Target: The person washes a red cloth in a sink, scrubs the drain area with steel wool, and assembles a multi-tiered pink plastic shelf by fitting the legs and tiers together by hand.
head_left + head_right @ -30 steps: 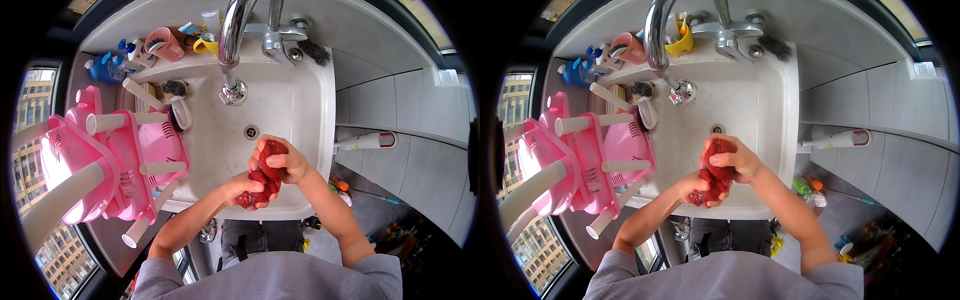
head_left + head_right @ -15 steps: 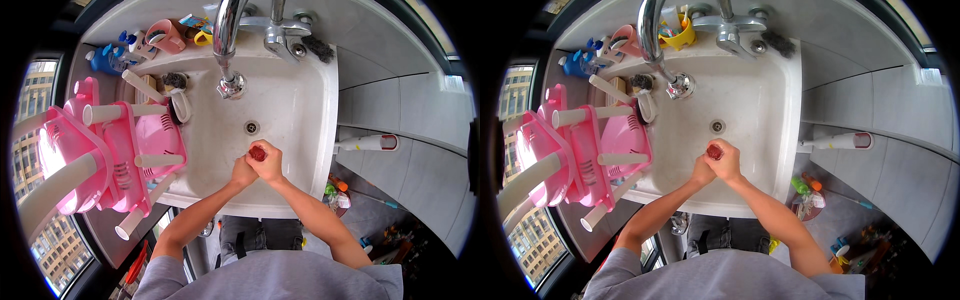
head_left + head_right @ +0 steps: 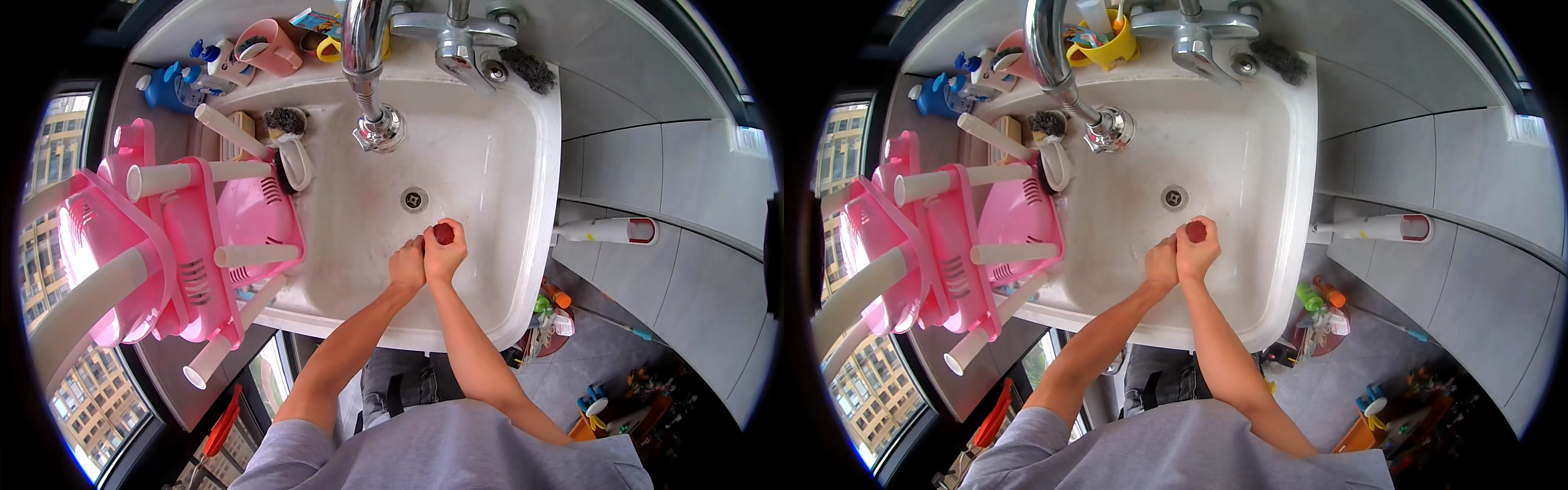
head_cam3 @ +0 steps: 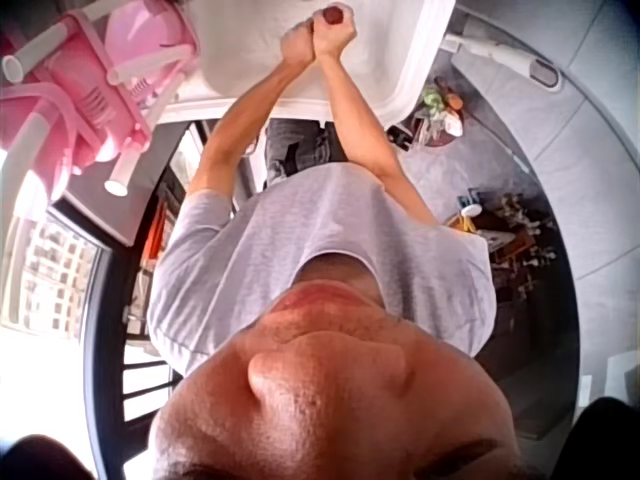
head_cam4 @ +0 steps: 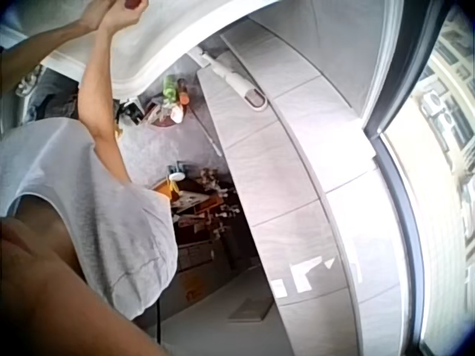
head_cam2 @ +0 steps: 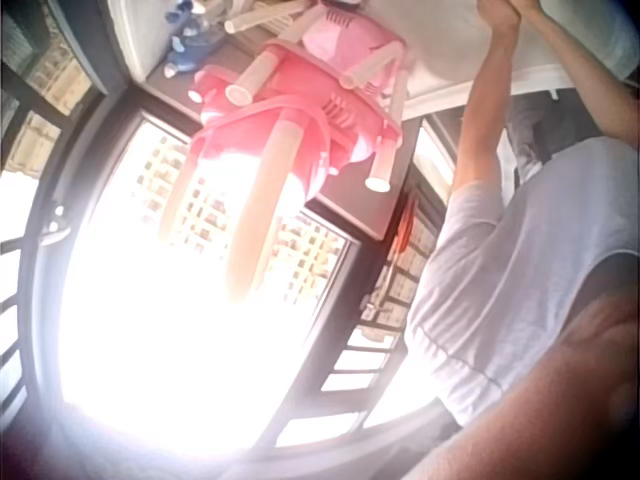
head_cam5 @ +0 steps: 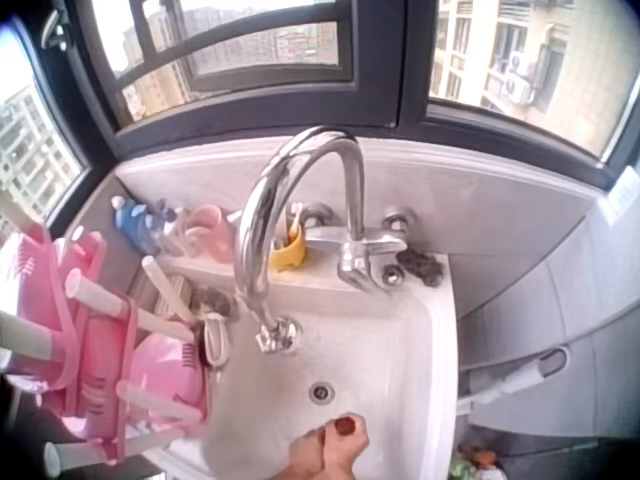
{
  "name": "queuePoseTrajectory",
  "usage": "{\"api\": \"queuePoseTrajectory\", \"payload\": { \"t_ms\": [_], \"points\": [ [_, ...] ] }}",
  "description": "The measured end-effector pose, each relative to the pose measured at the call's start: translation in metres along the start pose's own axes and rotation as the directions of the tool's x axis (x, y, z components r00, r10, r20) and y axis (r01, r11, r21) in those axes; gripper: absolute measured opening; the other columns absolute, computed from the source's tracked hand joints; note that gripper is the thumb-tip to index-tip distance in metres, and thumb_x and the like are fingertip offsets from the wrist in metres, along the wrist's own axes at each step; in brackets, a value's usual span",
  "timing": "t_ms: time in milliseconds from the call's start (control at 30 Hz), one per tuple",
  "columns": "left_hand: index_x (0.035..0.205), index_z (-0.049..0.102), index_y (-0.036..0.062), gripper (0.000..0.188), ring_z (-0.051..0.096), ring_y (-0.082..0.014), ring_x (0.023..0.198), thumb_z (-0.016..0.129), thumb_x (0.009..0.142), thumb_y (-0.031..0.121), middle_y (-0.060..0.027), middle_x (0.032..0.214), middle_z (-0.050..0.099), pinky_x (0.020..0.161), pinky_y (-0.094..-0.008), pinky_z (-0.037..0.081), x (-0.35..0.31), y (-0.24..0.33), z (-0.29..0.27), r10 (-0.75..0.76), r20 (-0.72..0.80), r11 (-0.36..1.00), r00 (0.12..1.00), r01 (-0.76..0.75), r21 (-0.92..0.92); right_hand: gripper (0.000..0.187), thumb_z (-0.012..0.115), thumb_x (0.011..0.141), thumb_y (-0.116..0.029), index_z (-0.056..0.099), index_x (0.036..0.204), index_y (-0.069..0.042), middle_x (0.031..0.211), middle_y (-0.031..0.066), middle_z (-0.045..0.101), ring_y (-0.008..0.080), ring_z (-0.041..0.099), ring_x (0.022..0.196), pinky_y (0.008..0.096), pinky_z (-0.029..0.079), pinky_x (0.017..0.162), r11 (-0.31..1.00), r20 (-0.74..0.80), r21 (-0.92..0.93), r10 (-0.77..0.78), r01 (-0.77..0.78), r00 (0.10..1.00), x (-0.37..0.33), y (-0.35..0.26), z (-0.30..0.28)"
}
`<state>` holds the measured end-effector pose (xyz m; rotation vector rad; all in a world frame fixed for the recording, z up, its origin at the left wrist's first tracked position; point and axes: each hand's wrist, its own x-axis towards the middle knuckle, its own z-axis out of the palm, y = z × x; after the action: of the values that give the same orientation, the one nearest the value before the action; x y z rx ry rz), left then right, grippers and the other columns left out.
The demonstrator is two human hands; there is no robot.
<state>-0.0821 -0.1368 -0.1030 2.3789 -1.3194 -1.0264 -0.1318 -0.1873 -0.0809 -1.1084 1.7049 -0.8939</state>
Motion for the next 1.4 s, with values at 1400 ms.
{"api": "queuePoseTrajectory", "payload": {
  "t_ms": [1400],
  "points": [
    [0.094, 0.059, 0.0012, 0.040, 0.065, -0.0231, 0.075, 0.079, 0.061, 0.011, -0.0111, 0.086, 0.064, 0.070, -0.0302, 0.051, -0.126, -0.077, -0.094, -0.170, -0.662, 0.906, 0.730, -0.148, -0.396, 0.033, 0.060, 0.093, -0.028, 0.054, 0.106, 0.002, 0.097, 0.0086, 0.058, 0.0165, 0.053, 0.082, 0.0266, 0.046, 0.079, 0.478, 0.321, 0.821, 0.065, -0.312, 0.945, 0.173, -0.149, 0.026]
  ]
}}
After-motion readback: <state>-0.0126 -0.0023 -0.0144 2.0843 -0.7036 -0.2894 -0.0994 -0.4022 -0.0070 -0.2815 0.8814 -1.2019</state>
